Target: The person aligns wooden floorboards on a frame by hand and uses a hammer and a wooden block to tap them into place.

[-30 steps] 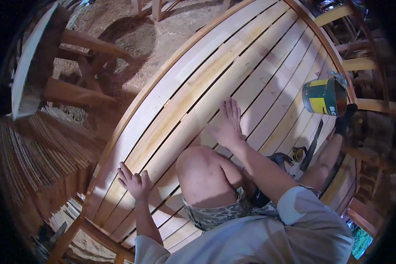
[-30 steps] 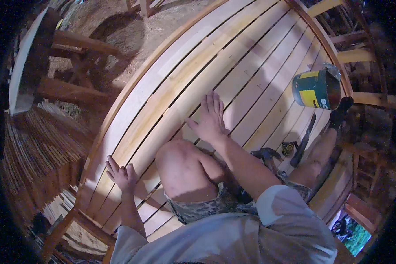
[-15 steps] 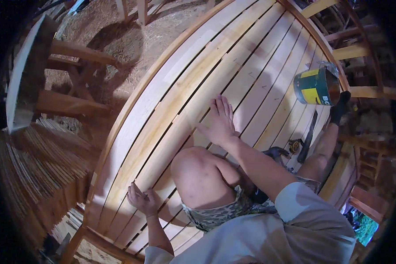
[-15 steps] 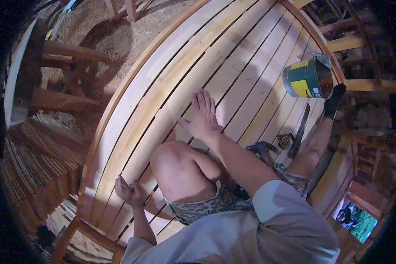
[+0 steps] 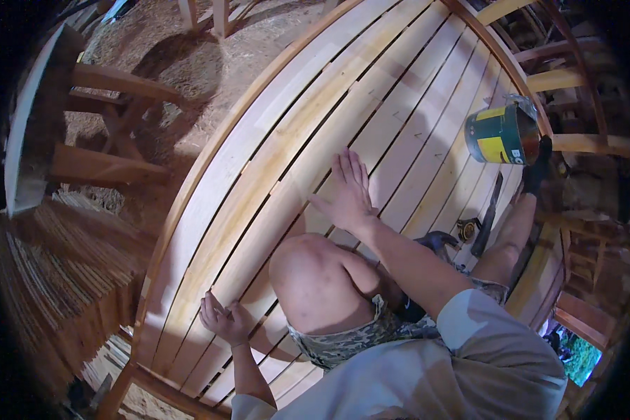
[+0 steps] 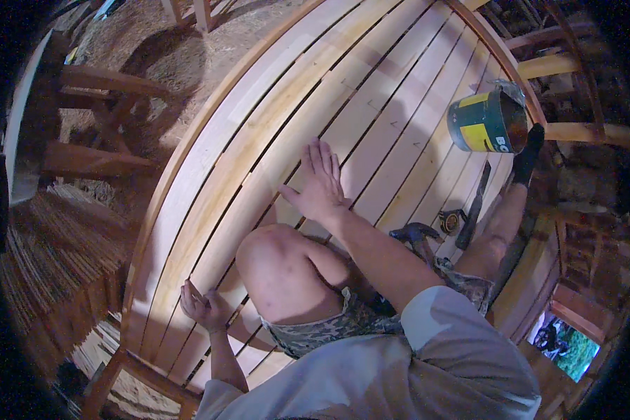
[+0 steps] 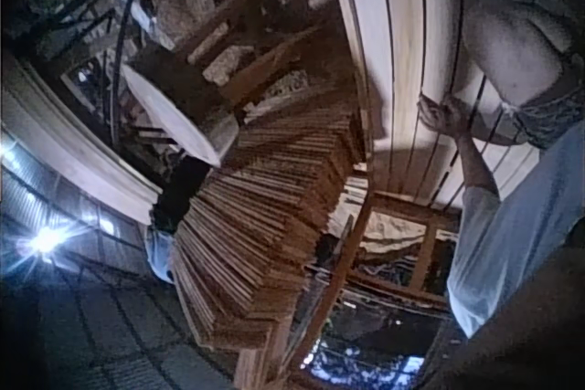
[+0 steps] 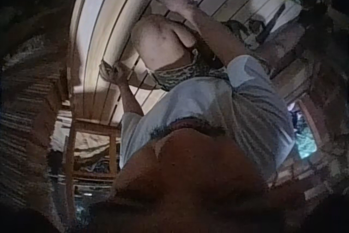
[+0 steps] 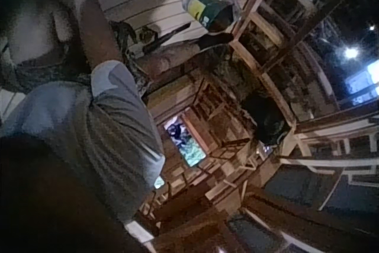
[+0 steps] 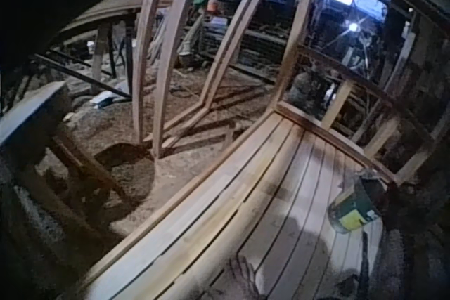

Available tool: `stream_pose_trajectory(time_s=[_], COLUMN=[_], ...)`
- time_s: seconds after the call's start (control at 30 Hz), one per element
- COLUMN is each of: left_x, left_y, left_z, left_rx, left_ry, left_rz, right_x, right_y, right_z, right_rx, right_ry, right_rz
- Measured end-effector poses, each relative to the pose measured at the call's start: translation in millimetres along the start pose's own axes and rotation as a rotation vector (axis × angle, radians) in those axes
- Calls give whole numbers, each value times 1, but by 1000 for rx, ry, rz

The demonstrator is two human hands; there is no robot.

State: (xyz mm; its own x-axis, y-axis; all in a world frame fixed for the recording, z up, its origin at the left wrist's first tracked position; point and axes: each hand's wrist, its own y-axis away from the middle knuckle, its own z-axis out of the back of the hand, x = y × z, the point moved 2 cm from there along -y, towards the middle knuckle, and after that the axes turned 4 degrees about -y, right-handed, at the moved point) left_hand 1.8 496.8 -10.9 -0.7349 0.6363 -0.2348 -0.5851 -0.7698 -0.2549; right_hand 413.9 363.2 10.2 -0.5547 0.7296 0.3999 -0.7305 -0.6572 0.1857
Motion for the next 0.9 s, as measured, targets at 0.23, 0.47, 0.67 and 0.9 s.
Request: stream_pose_trajectory(time_s=[0.23, 0.47, 0.67, 0.9], left_x=[-10, -8, -75, -86], left_y=[-10, -25, -44, -51], left_z=[-7, -43, -61, -58], left_rx=[33, -170, -207, -227], left_ry=[-39, 36, 116, 145], left_rz=[-67, -206, -267, -286], right_x=[-8, 20, -8, 0], right_y=[0, -7, 13, 13], right_z=[1, 5, 16, 14], right_rx=[-25, 150, -8, 11], right_ry=[43, -150, -143, -175], right_rz=[-17, -11, -26, -43])
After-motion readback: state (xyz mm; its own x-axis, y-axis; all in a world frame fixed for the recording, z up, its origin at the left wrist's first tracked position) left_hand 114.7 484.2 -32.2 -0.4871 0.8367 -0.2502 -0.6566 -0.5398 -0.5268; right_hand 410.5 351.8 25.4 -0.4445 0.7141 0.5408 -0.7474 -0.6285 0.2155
